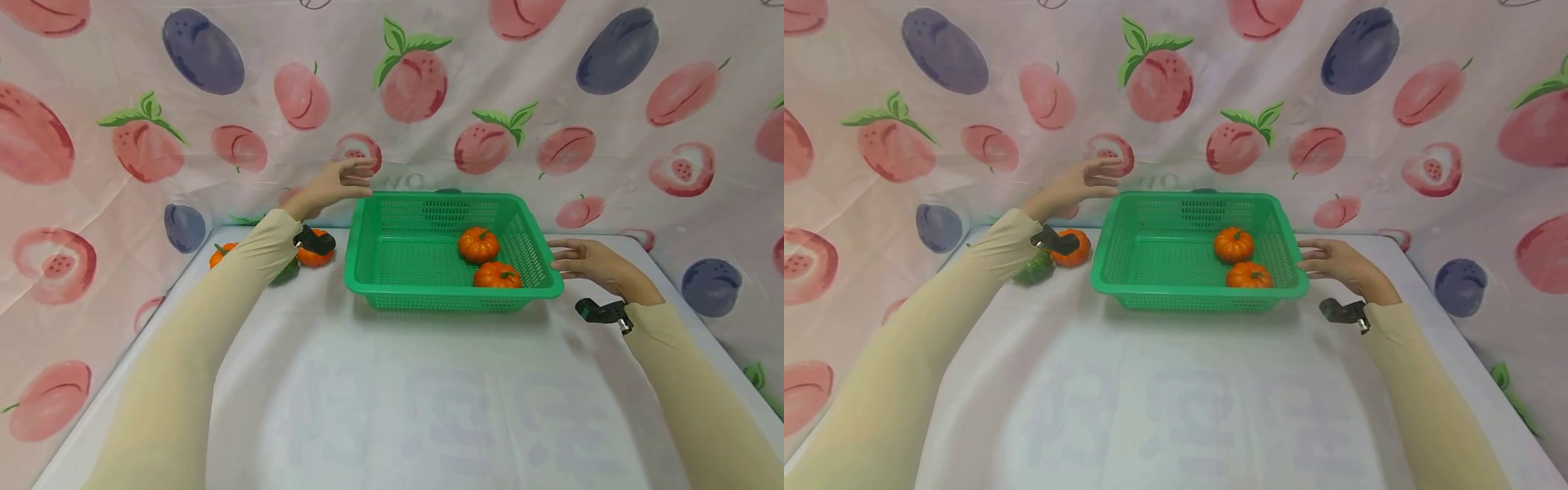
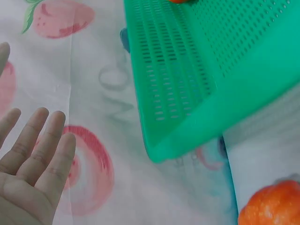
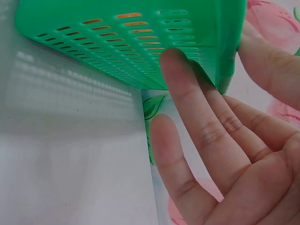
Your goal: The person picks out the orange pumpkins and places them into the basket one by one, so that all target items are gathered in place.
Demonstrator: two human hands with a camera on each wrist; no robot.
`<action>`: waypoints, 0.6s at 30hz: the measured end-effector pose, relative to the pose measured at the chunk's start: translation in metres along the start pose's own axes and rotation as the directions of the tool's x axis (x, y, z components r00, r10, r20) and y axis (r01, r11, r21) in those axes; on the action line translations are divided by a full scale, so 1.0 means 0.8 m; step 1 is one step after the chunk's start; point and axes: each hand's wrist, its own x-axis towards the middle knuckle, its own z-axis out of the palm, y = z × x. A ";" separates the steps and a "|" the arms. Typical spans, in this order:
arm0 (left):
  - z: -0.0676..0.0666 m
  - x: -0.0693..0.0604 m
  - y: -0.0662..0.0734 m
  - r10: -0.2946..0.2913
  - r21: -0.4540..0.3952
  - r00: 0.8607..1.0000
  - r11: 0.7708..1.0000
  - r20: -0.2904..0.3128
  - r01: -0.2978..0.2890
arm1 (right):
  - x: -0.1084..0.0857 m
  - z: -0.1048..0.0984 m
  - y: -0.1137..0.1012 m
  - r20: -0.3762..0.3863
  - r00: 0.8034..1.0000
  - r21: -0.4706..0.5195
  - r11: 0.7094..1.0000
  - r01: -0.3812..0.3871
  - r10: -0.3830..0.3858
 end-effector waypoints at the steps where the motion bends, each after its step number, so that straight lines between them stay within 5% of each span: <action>1: -0.003 -0.003 -0.001 0.000 -0.001 1.000 1.000 -0.008 0.000 | 0.000 0.000 0.000 -0.001 1.000 -0.001 1.000 0.001 -0.001; 18: -0.053 -0.055 -0.022 -0.066 -0.014 0.991 0.998 -0.112 0.065 | -0.001 -0.003 0.001 0.014 1.000 0.038 0.999 0.022 -0.022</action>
